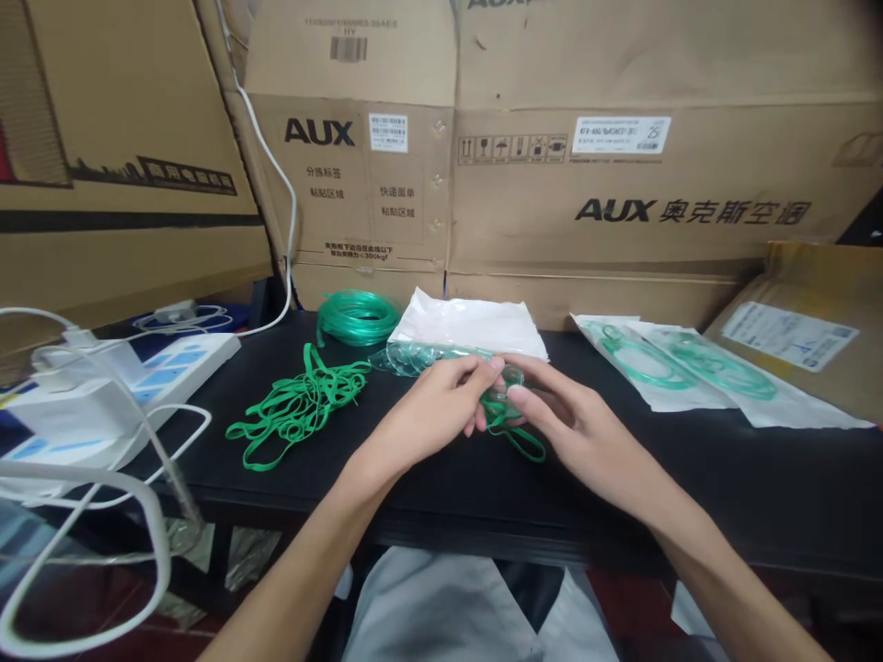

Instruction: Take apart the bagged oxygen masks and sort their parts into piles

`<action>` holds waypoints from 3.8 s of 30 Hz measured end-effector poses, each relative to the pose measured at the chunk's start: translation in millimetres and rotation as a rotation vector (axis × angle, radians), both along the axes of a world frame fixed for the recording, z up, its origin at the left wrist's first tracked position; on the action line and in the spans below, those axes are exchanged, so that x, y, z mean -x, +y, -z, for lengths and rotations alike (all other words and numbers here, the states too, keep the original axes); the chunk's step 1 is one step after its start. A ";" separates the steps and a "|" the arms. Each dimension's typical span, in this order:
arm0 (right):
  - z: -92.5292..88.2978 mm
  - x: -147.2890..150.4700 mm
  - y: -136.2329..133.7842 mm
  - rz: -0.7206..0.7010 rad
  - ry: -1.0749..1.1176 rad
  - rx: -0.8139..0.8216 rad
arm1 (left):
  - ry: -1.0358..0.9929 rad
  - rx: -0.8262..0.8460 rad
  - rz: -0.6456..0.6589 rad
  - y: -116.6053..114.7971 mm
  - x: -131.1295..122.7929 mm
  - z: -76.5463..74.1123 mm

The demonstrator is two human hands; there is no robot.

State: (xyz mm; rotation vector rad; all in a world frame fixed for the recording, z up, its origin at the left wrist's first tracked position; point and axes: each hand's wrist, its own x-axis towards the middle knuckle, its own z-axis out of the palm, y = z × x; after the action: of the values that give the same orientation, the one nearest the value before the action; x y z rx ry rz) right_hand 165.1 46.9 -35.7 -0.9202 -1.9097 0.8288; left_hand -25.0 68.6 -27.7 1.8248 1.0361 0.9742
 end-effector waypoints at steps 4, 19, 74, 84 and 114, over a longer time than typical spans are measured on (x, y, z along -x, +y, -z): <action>4.1 12.6 -7.1 0.086 -0.008 -0.043 | -0.139 0.011 -0.030 -1.5 -13.7 5.6; -15.6 -50.0 13.9 0.280 -0.030 0.033 | 0.294 -0.261 -0.138 -6.7 2.6 -5.2; -26.6 -45.6 -4.2 0.177 -0.393 0.043 | 0.427 -0.533 0.039 -31.7 -26.1 -2.0; -36.8 -84.4 -0.8 0.244 -0.363 0.053 | 0.504 -0.477 0.058 -24.7 -13.1 0.3; -35.0 -50.5 -25.6 -0.149 -0.588 0.049 | 0.572 -0.322 0.203 -11.7 13.9 0.3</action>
State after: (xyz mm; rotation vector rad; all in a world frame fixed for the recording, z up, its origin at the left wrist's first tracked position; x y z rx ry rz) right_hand 215.5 21.4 -0.8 -1.1520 -2.4951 0.7434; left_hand -38.9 56.8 -28.0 2.5098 1.0296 0.5206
